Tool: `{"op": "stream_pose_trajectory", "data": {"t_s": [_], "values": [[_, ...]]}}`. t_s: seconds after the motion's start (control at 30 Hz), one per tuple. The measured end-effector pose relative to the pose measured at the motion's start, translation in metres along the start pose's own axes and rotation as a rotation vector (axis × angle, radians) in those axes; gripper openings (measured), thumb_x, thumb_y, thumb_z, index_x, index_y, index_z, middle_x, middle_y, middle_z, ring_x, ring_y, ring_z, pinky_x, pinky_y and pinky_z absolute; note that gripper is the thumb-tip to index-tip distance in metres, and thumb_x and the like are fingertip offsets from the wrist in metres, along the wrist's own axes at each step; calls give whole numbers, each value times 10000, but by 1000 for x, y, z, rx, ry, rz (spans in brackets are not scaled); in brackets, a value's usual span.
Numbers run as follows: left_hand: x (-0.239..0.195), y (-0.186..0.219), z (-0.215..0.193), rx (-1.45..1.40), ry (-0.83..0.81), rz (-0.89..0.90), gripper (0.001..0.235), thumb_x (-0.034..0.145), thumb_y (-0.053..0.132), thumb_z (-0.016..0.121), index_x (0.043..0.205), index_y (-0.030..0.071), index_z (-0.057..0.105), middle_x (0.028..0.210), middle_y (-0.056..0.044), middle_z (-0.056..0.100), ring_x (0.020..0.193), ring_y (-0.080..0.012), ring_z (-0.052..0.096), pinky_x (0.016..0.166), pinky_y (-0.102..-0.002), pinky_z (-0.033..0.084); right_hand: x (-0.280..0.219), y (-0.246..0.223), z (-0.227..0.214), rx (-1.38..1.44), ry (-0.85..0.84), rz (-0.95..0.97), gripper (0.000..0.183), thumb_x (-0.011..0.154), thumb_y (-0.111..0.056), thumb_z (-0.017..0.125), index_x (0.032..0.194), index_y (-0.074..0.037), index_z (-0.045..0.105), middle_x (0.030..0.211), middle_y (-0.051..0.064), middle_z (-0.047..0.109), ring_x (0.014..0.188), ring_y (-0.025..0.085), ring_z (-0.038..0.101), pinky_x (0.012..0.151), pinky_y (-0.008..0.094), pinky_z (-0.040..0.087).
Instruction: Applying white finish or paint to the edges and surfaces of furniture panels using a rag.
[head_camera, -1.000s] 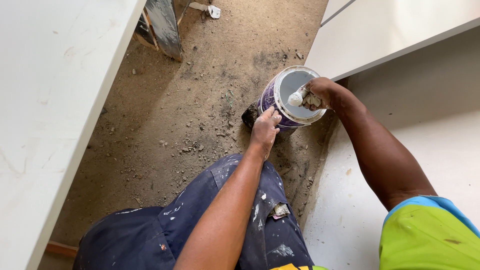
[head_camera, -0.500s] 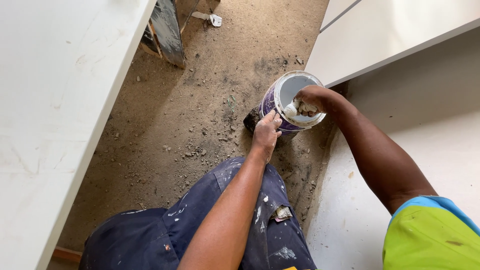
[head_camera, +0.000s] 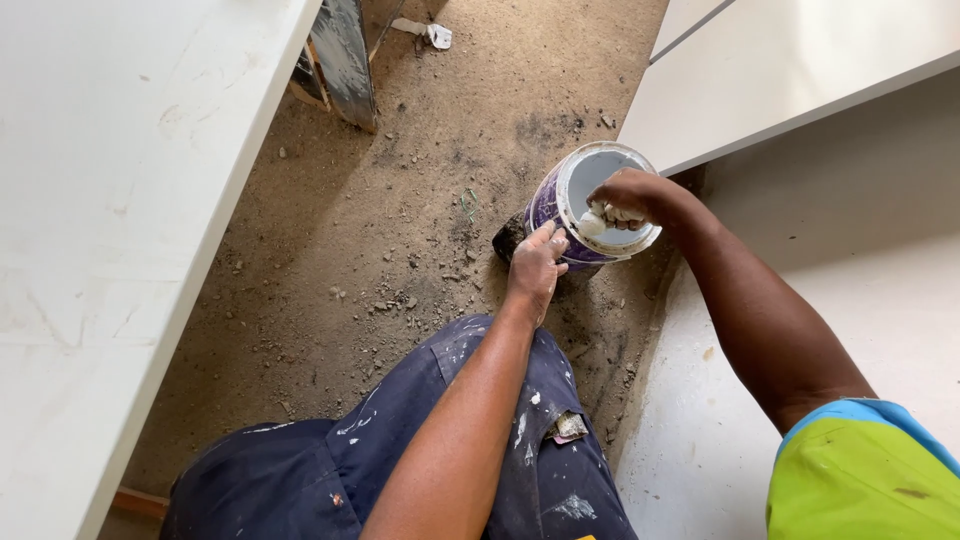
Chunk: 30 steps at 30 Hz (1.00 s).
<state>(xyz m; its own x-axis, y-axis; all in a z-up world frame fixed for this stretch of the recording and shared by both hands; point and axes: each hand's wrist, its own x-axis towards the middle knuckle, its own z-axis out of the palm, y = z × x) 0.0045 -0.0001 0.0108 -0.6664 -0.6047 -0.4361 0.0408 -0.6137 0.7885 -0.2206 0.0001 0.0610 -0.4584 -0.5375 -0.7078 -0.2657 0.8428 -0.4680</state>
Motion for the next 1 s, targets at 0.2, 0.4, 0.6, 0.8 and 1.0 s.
{"op": "stream_pose_trajectory", "data": {"t_s": [0.2, 0.4, 0.6, 0.8, 1.0], "values": [[-1, -1, 0, -17, -3, 7, 680, 944, 208, 562, 1559, -2, 362, 1522, -209, 518, 1402, -343, 507, 870, -298, 545, -22, -11, -10, 40, 6, 16, 317, 861, -197, 550, 1013, 80, 574, 670, 188, 563, 519, 242, 544, 423, 340, 400], [2, -2, 0, -21, 45, 37, 596, 965, 203, 539, 1523, 22, 434, 1454, -195, 591, 1345, -371, 558, 825, -341, 569, -11, -4, -1, -106, 35, -98, 281, 813, -108, 668, 963, 129, 658, 608, 243, 584, 455, 232, 539, 389, 361, 412], [-4, 4, 1, -46, 27, 41, 591, 974, 210, 548, 1521, 16, 439, 1465, -214, 576, 1342, -408, 551, 837, -381, 573, -10, -4, 3, -63, 12, -94, 352, 880, -203, 607, 1036, 106, 664, 663, 212, 603, 498, 243, 568, 441, 374, 477], [0, -3, 0, -71, 4, 50, 592, 977, 201, 539, 1529, 19, 426, 1448, -215, 587, 1326, -402, 563, 791, -333, 587, -17, -3, 0, -66, 107, -132, 257, 856, -134, 655, 926, 108, 702, 611, 223, 591, 449, 213, 547, 404, 352, 432], [1, -4, -6, -100, 18, 62, 565, 998, 194, 536, 1530, 34, 434, 1417, -200, 612, 1314, -371, 575, 797, -322, 592, -23, -8, 3, 99, 16, -203, 287, 876, -191, 631, 870, 92, 683, 631, 216, 585, 494, 236, 570, 441, 379, 482]]}}
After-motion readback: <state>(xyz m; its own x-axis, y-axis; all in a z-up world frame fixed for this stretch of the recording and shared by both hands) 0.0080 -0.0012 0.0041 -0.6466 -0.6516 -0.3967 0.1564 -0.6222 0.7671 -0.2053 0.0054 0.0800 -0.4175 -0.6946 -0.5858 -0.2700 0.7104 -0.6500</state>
